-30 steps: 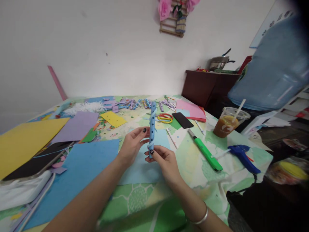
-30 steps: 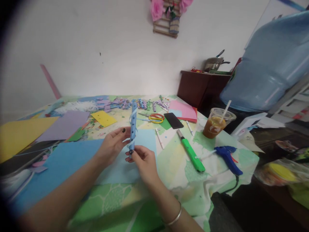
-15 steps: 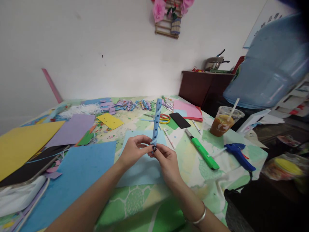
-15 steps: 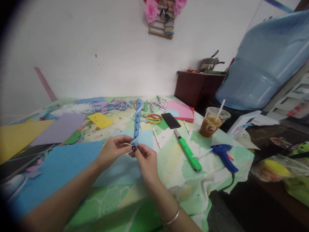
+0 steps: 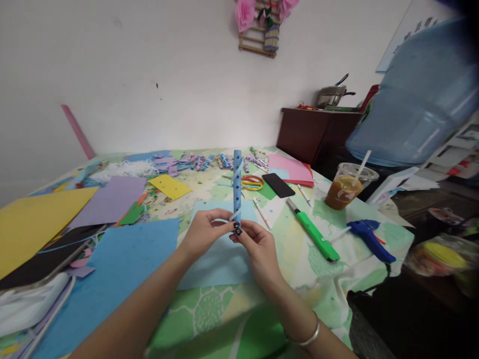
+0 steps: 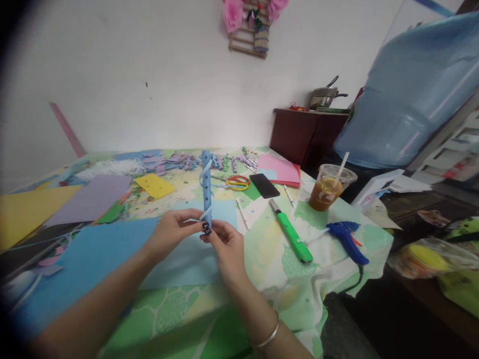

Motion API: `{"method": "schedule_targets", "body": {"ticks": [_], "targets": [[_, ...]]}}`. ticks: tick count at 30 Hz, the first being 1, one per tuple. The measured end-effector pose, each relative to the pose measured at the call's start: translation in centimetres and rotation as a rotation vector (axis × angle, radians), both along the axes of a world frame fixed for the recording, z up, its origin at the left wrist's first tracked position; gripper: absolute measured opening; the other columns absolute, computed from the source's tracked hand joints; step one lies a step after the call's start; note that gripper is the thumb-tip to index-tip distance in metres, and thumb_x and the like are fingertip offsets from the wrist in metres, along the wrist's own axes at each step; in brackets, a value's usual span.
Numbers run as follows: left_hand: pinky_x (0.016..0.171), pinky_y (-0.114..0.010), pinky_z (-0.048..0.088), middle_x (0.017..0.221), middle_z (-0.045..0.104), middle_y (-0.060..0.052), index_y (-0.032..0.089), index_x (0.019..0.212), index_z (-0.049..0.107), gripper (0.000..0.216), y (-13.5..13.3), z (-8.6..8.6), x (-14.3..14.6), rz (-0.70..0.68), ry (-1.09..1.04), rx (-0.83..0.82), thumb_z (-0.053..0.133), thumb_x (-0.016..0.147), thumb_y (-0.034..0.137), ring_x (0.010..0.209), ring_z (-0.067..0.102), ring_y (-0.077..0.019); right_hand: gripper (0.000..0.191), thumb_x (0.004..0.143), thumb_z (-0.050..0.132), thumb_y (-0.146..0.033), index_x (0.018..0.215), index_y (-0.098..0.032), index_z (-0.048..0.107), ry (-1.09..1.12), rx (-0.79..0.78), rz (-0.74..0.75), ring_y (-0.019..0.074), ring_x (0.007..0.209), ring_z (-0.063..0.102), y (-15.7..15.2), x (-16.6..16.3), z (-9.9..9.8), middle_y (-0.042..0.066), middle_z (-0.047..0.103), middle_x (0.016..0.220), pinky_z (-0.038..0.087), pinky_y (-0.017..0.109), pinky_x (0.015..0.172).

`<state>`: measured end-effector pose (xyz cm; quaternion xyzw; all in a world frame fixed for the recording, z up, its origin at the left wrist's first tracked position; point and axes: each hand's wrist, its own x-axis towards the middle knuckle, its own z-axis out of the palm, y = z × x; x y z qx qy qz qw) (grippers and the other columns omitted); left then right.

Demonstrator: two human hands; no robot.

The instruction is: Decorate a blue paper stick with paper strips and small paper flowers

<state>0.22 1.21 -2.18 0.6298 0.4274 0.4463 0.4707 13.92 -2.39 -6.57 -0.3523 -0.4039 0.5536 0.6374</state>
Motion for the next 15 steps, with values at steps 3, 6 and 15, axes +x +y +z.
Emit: {"method": "schedule_targets", "body": {"ticks": [3, 6, 15], "targets": [[0.077, -0.031, 0.052, 0.085, 0.072, -0.008, 0.012, 0.075, 0.074, 0.02, 0.13, 0.26, -0.27, -0.034, 0.04, -0.017, 0.075, 0.063, 0.028, 0.082, 0.064, -0.0208, 0.03, 0.067, 0.079, -0.032, 0.089, -0.016, 0.068, 0.018, -0.006, -0.018, 0.0144, 0.066, 0.067, -0.05, -0.01, 0.11, 0.003, 0.073, 0.077, 0.052, 0.027, 0.068], [0.074, -0.029, 0.051, 0.078, 0.072, -0.005, 0.012, 0.078, 0.074, 0.023, 0.06, 0.55, -0.47, -0.074, 0.043, -0.084, 0.077, 0.062, 0.028, 0.073, 0.064, -0.0181, 0.026, 0.069, 0.079, -0.031, 0.085, -0.015, 0.066, 0.013, 0.005, -0.018, 0.0136, 0.065, 0.067, -0.08, 0.04, 0.15, 0.003, 0.073, 0.073, 0.052, 0.026, 0.067], [0.074, -0.033, 0.051, 0.078, 0.071, -0.004, 0.012, 0.086, 0.07, 0.033, -0.18, 0.53, -0.59, -0.138, -0.029, -0.168, 0.081, 0.059, 0.029, 0.07, 0.067, -0.0201, 0.022, 0.07, 0.078, -0.026, 0.085, -0.015, 0.066, 0.095, 0.018, 0.002, 0.0116, 0.064, 0.065, 0.11, 0.0, -0.22, 0.001, 0.071, 0.068, 0.05, 0.024, 0.066]]}}
